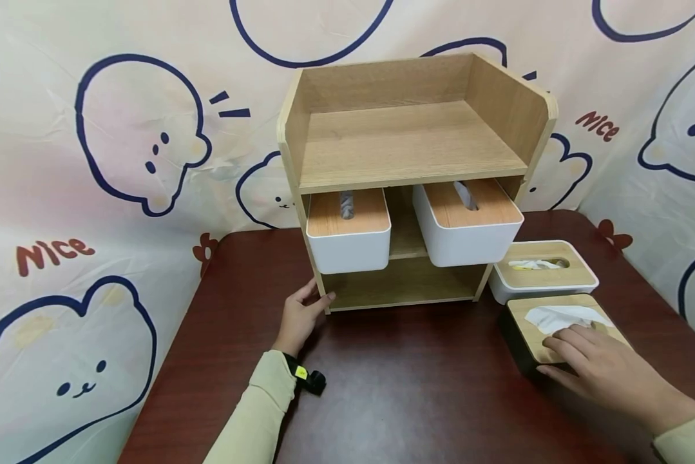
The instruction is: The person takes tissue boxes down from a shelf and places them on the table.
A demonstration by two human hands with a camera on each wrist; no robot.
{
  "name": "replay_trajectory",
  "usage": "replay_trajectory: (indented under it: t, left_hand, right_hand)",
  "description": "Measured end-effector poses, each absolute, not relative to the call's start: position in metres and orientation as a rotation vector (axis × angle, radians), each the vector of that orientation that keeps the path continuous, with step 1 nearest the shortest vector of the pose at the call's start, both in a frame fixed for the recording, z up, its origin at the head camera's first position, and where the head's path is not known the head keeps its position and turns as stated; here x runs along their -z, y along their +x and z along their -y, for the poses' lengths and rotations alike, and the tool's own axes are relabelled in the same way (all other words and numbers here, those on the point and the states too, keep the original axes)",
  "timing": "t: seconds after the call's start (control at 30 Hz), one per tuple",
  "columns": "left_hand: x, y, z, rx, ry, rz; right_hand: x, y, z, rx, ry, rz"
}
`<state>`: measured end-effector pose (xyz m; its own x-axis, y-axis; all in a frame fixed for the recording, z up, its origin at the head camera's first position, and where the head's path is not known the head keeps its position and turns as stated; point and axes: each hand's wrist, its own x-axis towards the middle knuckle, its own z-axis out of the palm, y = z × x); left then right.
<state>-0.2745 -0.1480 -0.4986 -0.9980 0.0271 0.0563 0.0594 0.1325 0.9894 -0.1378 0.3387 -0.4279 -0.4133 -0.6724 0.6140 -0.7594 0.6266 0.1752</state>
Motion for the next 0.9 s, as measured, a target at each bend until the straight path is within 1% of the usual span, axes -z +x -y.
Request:
replay_trajectory:
  t: [0.07,0.17,0.33,0.73,0.9]
  left_hand:
    - [0.490,-0.270,0.146,2.041,-0.091,2.358]
    - [0.491,-0.270,0.145,2.033,-0.085,2.368]
    - [0.504,-0.274,0.147,2.057,-0.100,2.321]
    - [0.506,-0.272,0.148,2.026,-0.055,2.343]
    - [0.503,-0.273,0.148,2.037,-0.073,2.330]
  right_hand:
    - [0.428,-0.139,-0.339,-0.182,1.111,2.169]
    - [0.426,-0.139,-0.339,-0.183,1.104,2.164]
    - [0.419,-0.141,-0.340,-0.196,1.085,2.193]
    - [0.404,-0.143,-0.341,-0.152,0.945,2.354]
    - [0.390,-0.147,-0.334,-0.182,0.827,2.441]
